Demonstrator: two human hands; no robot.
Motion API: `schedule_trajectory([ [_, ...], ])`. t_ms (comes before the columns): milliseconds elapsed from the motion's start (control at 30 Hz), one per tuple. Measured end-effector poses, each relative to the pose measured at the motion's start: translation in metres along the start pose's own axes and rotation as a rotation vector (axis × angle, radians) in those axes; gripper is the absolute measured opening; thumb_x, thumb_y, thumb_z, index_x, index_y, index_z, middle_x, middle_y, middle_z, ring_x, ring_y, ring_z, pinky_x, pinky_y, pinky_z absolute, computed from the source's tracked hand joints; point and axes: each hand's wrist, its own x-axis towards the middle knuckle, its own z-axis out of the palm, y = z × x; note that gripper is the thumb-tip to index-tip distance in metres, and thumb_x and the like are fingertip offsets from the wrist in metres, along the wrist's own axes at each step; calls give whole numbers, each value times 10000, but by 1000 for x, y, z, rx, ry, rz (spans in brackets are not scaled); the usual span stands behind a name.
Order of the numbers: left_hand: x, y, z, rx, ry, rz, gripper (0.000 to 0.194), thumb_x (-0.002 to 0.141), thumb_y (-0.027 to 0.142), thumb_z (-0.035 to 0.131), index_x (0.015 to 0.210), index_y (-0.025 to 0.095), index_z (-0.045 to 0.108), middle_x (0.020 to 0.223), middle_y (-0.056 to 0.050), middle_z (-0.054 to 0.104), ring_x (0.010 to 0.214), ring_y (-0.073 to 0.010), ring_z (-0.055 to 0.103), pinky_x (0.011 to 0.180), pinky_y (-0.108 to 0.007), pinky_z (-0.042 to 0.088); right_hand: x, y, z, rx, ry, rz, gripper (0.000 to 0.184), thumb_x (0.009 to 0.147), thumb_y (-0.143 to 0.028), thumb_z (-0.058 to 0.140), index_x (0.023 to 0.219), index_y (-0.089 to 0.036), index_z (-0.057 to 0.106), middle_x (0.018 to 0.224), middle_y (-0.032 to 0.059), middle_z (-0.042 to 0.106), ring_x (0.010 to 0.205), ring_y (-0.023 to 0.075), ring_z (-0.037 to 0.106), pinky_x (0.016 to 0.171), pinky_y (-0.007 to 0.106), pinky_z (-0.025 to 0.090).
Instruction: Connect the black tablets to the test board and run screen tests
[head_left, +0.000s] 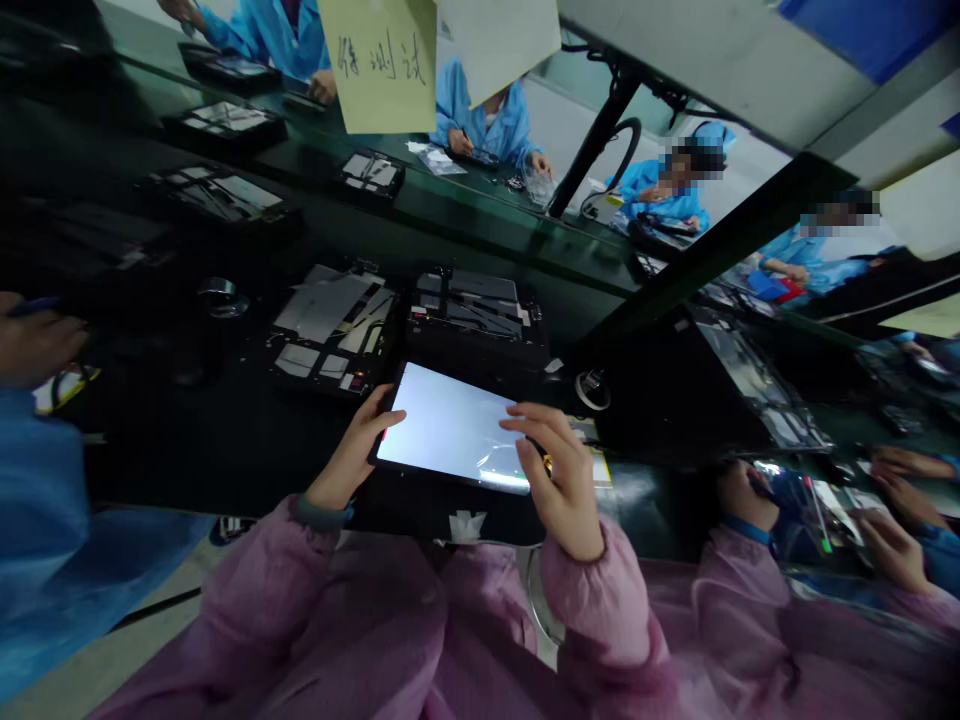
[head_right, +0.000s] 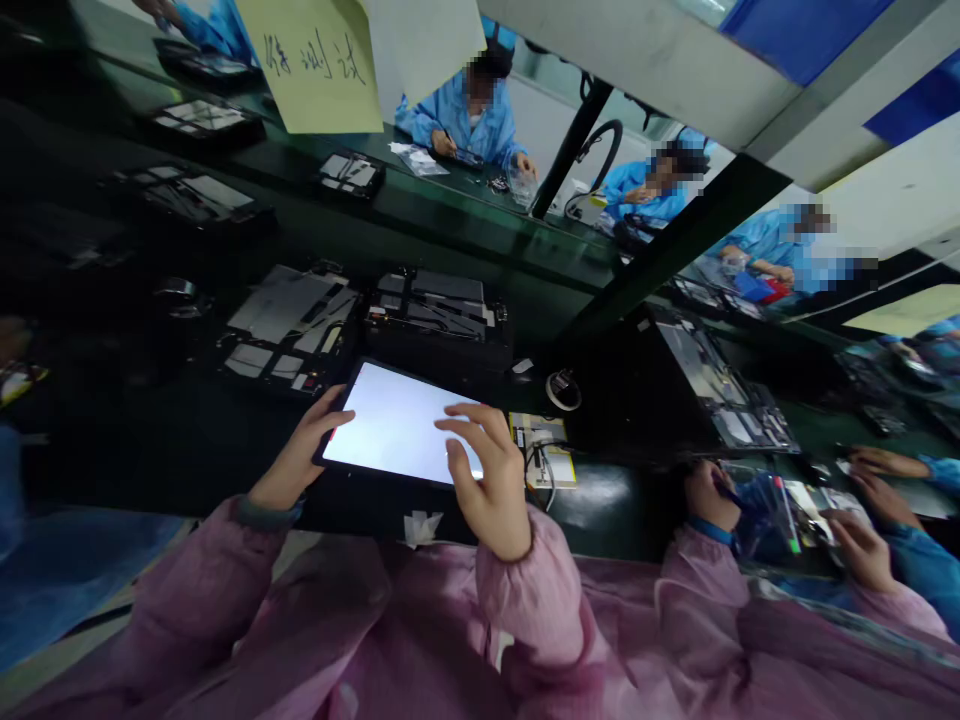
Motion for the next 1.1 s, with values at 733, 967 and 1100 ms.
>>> schedule_trajectory([
  [733, 11, -18, -8, -295, -130, 52, 388, 749, 457, 694, 1045, 210, 649, 967, -20, 676, 927, -216, 628, 779, -299, 479, 76, 21, 50, -257, -297, -18, 141, 893, -180, 500, 880, -212, 637, 880, 16, 682, 853, 163, 628, 807, 269, 453],
  [967, 10, -20, -10, -289, -215, 69, 372, 746, 356, 690, 1088, 231, 612, 1055, -27, 654, 974, -229, 615, 783, -299, 474, -12, 39, -92, -188, 25, 327, 186, 861, -392, 592, 899, -215, 636, 855, 33, 703, 811, 181, 654, 748, 299, 510],
  [1100, 12, -25, -12, -125, -211, 149, 360, 735, 297, 661, 1087, 252, 605, 1086, -25, 649, 1017, -244, 601, 826, -317, 474, -37, 48, -121, -172, 133, 414, 221, 825, -424, 643, 901, -217, 646, 875, 39, 710, 776, 175, 644, 735, 302, 519],
])
